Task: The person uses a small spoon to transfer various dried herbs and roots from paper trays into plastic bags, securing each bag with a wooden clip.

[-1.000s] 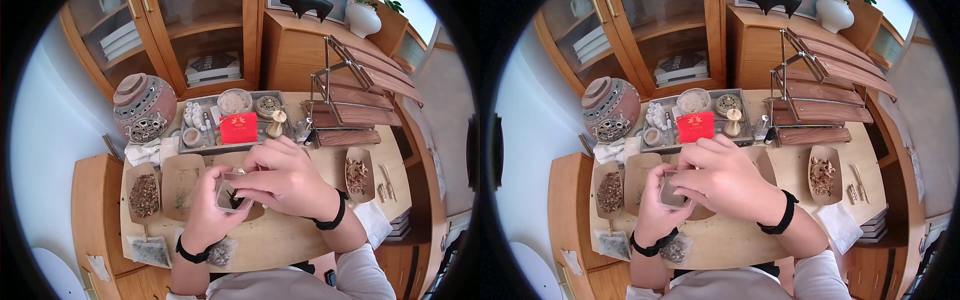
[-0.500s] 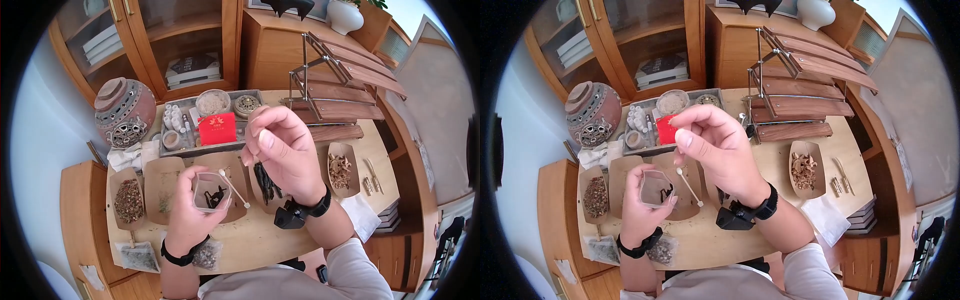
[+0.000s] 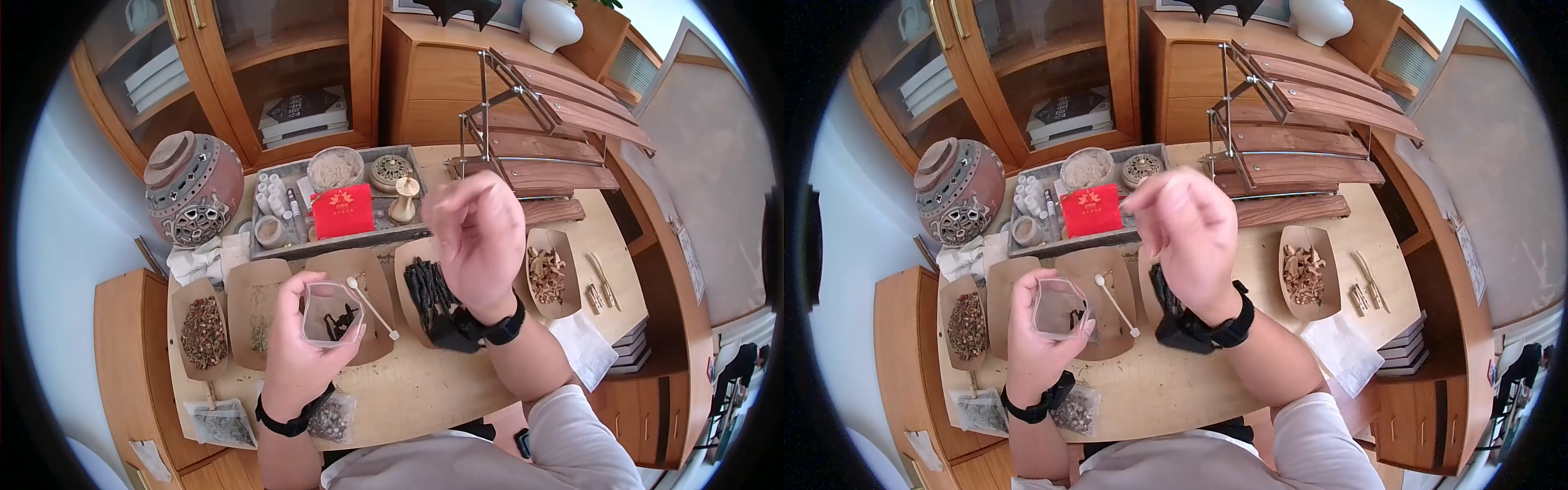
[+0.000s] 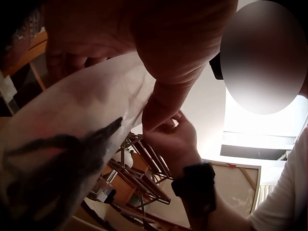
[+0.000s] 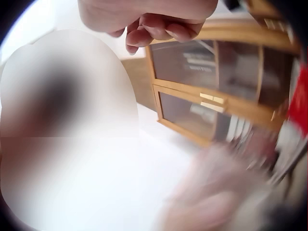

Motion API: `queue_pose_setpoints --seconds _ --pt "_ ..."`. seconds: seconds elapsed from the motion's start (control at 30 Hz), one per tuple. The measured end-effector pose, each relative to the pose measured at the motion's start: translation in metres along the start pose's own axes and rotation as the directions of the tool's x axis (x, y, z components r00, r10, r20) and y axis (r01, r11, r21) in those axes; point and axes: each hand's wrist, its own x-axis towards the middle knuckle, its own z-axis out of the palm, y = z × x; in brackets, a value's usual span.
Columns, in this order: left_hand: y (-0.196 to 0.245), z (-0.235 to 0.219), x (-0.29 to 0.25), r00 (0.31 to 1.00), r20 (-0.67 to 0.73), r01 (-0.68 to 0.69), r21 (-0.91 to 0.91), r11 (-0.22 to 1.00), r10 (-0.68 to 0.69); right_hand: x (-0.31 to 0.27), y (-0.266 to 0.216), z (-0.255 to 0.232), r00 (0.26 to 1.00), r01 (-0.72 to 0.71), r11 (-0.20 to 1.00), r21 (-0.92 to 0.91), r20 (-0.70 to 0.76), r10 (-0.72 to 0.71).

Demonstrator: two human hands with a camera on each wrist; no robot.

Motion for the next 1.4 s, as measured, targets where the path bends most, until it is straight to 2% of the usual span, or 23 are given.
queue_pose_setpoints --seconds 0.03,0.07,0.1,0.17,0.2,0.23,0.27,0.3,0.33,0.4,0.43,0.5,0.53,0.6,0.63,0.73,0.87,0.93,1.07,1.13,1.17,1.23,1.4 --pt "-0.001 0.000 0.000 1.000 -0.004 0.000 -0.005 1.000 0.000 0.004 -0.004 -0.004 0.973 0.217 0.931 -0.293 0.141 -0.182" --pt "-0.002 -0.001 0.000 1.000 -0.006 0.000 -0.005 1.000 0.000 0.011 -0.008 -0.006 0.896 0.437 0.736 -0.518 0.325 -0.303" --pt "-0.002 -0.001 0.000 1.000 -0.007 0.001 -0.004 1.000 -0.001 0.015 -0.013 -0.006 0.895 0.437 0.737 -0.516 0.327 -0.302" --pt "-0.001 -0.001 0.000 1.000 -0.012 0.004 -0.004 1.000 -0.004 0.021 -0.020 -0.004 0.797 0.604 0.541 -0.585 0.451 -0.402" --pt "0.001 -0.001 0.000 1.000 -0.010 -0.015 0.017 1.000 0.015 0.019 -0.019 -0.003 0.797 0.604 0.543 -0.583 0.453 -0.400" --pt "0.003 -0.001 0.000 0.999 -0.009 -0.035 0.040 0.999 0.036 0.016 -0.018 -0.001 0.884 0.467 0.696 -0.546 0.286 -0.369" --pt "0.004 -0.001 0.001 0.999 -0.012 -0.036 0.040 0.999 0.036 0.013 -0.018 0.002 0.946 0.321 0.823 -0.468 0.118 -0.302" --pt "0.005 -0.001 0.001 0.999 -0.023 -0.043 0.046 0.998 0.044 0.010 -0.022 0.009 0.988 0.152 0.967 -0.206 -0.005 -0.157" --pt "0.005 -0.001 0.002 0.998 -0.034 -0.050 0.052 0.997 0.052 0.012 -0.032 0.011 0.999 0.027 0.986 -0.162 -0.022 -0.031" --pt "0.005 -0.003 0.003 0.997 -0.045 -0.061 0.081 0.995 0.065 0.013 -0.049 0.001 0.982 -0.155 0.801 -0.579 0.000 0.190" --pt "0.004 -0.003 0.003 0.996 -0.048 -0.071 0.104 0.992 0.077 0.014 -0.052 -0.006 0.981 -0.158 0.800 -0.578 0.001 0.195" --pt "0.004 -0.001 0.004 0.996 -0.051 -0.072 0.076 0.995 0.076 0.018 -0.052 -0.019 0.833 -0.139 0.309 -0.941 0.058 0.551" --pt "0.003 0.000 0.004 0.995 -0.053 -0.077 0.049 0.996 0.080 0.015 -0.048 -0.022 0.832 -0.138 0.303 -0.943 0.056 0.552" --pt "-0.001 0.000 0.004 0.995 -0.048 -0.084 0.055 0.995 0.086 0.005 -0.033 -0.032 0.717 0.045 0.042 -0.998 0.062 0.694" --pt "-0.002 0.000 0.004 0.995 -0.046 -0.085 0.066 0.994 0.089 0.001 -0.024 -0.036 0.680 0.032 0.013 -0.999 0.031 0.733" --pt "-0.001 0.000 0.003 0.997 -0.056 -0.054 0.051 0.997 0.057 -0.005 -0.006 -0.038 0.621 0.081 -0.010 -0.997 0.042 0.783" --pt "0.001 -0.003 0.004 0.993 -0.071 -0.086 0.119 0.989 0.094 -0.005 0.010 -0.043 0.596 0.109 -0.042 -0.993 0.032 0.802" --pt "0.002 -0.003 0.004 0.999 -0.042 -0.029 0.105 0.994 0.034 -0.006 0.014 -0.047 0.528 0.104 -0.047 -0.993 0.015 0.849" --pt "0.000 -0.003 0.004 0.999 -0.032 -0.041 0.101 0.994 0.044 -0.010 0.021 -0.053 0.503 0.115 -0.037 -0.993 0.026 0.864" --pt "0.000 -0.003 0.004 0.998 -0.040 -0.035 0.107 0.994 0.040 -0.005 0.022 -0.053 0.425 0.036 -0.062 -0.997 -0.041 0.904" --pt "0.000 -0.003 0.004 0.998 -0.040 -0.036 0.106 0.994 0.040 -0.004 0.024 -0.056 0.425 0.036 -0.063 -0.997 -0.041 0.904" --pt "0.003 -0.003 0.004 0.999 -0.042 -0.022 0.098 0.995 0.026 -0.004 0.027 -0.067 0.411 -0.051 0.048 -0.998 0.023 0.912" --pt "0.002 -0.004 0.004 0.999 -0.034 -0.029 0.117 0.993 0.033 0.011 0.007 -0.067 0.421 -0.183 0.102 -0.978 0.015 0.907"
